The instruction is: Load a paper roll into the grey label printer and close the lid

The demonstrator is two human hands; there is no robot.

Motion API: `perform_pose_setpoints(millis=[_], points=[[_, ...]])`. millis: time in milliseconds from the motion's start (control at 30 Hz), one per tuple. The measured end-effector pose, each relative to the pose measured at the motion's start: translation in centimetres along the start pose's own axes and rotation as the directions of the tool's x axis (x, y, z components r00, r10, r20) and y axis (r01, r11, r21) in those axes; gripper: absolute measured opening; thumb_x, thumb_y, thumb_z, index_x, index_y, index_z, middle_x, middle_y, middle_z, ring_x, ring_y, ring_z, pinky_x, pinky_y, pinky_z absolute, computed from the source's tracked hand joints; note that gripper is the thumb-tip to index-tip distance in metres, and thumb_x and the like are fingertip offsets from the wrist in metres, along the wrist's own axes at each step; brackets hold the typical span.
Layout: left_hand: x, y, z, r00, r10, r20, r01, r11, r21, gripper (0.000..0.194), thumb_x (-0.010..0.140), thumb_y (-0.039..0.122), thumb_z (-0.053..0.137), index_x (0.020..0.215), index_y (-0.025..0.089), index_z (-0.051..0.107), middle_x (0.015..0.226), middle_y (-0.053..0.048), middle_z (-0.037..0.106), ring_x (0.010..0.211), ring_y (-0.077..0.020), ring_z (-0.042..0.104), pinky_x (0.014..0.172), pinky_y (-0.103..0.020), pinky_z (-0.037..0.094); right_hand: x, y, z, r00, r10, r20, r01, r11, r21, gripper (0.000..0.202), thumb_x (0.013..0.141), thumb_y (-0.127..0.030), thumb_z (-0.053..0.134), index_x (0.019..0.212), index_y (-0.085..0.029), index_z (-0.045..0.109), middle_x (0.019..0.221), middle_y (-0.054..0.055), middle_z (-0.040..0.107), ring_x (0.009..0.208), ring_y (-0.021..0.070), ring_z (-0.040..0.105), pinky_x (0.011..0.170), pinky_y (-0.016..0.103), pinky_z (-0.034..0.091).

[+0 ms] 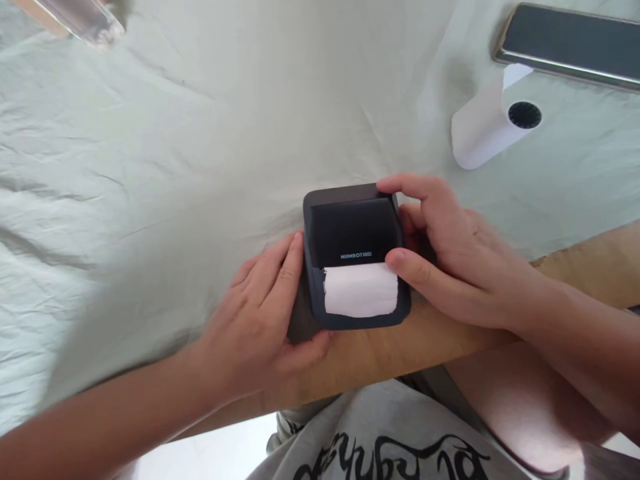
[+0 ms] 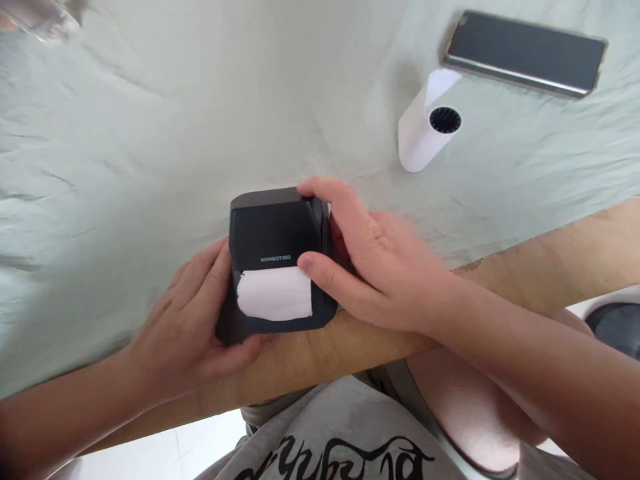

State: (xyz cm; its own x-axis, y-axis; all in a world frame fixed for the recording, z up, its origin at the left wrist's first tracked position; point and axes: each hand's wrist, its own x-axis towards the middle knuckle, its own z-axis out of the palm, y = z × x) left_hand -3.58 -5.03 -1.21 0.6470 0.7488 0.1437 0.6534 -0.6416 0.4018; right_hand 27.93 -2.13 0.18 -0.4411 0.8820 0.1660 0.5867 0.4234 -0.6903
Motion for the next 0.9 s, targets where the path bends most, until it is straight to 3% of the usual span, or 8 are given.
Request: perform_pose_setpoints(millis=[200, 433, 567, 667, 900], points=[[0.3, 0.3, 0.2, 0.999, 0.009, -0.042, -0.006, 0.996, 0.087, 0.118, 0.104, 0.059, 0.077, 0.196, 0.018, 0.016, 0.177, -0.030, 0.057, 0.159, -0.0506, 0.068, 0.121, -0.064, 0.071, 0.4, 0.4, -1.1, 0.992, -0.067, 0.111, 0.061, 0.997, 0.056, 0.050, 0.122, -0.048, 0.054, 0.165, -0.025, 0.043, 0.090, -0.003, 0.073, 0.065, 0.0169, 0.065, 0.058, 0.033, 0.050], [0.5, 0.6, -0.1, 0.998, -0.021, -0.061, 0.024, 0.999, 0.044, 0.111, 0.101, 0.056, 0.079, 0.194, 0.025, 0.027, 0.168, -0.026, 0.065, 0.149, -0.0474, 0.076, 0.114, -0.062, 0.075, -0.1, 0.0, 0.4, 1.000, -0.001, -0.023, 0.002, 0.999, 0.045, 0.055, 0.120, -0.054, 0.049, 0.171, -0.032, 0.047, 0.108, 0.003, 0.081, 0.073, 0.0224, 0.070, 0.067, 0.041, 0.056], [0.5, 0.5, 0.0, 0.998, -0.019, -0.058, 0.017, 1.000, -0.022, 0.103, 0.105, 0.052, 0.078, 0.193, 0.029, 0.029, 0.171, -0.025, 0.064, 0.150, -0.0487, 0.075, 0.114, -0.065, 0.075, 0.2, 0.1, -0.1, 0.996, -0.024, 0.083, 0.019, 0.998, 0.055, 0.056, 0.120, -0.052, 0.054, 0.171, -0.032, 0.042, 0.109, 0.003, 0.081, 0.074, 0.0215, 0.069, 0.064, 0.038, 0.053], [0.7, 0.5, -0.1, 0.998, -0.015, -0.067, 0.016, 1.000, 0.011, 0.099, 0.104, 0.047, 0.078, 0.191, 0.027, 0.034, 0.169, -0.025, 0.065, 0.150, -0.0484, 0.075, 0.115, -0.063, 0.075, 0.5, 0.0, -0.7, 0.990, -0.032, 0.139, 0.027, 0.999, 0.033, 0.060, 0.119, -0.050, 0.057, 0.172, -0.028, 0.038, 0.111, 0.004, 0.080, 0.075, 0.0205, 0.069, 0.065, 0.037, 0.051], [1.1, 1.1, -0.2, 0.997, -0.033, -0.069, 0.041, 0.991, 0.128, 0.091, 0.101, 0.046, 0.077, 0.183, 0.025, 0.043, 0.164, -0.021, 0.072, 0.140, -0.0414, 0.082, 0.110, -0.050, 0.075, 0.4, -0.2, 0.1, 0.994, -0.012, 0.105, 0.018, 0.998, -0.055, 0.065, 0.121, -0.054, 0.045, 0.176, -0.020, 0.035, 0.120, 0.009, 0.080, 0.081, 0.0219, 0.069, 0.069, 0.036, 0.047]])
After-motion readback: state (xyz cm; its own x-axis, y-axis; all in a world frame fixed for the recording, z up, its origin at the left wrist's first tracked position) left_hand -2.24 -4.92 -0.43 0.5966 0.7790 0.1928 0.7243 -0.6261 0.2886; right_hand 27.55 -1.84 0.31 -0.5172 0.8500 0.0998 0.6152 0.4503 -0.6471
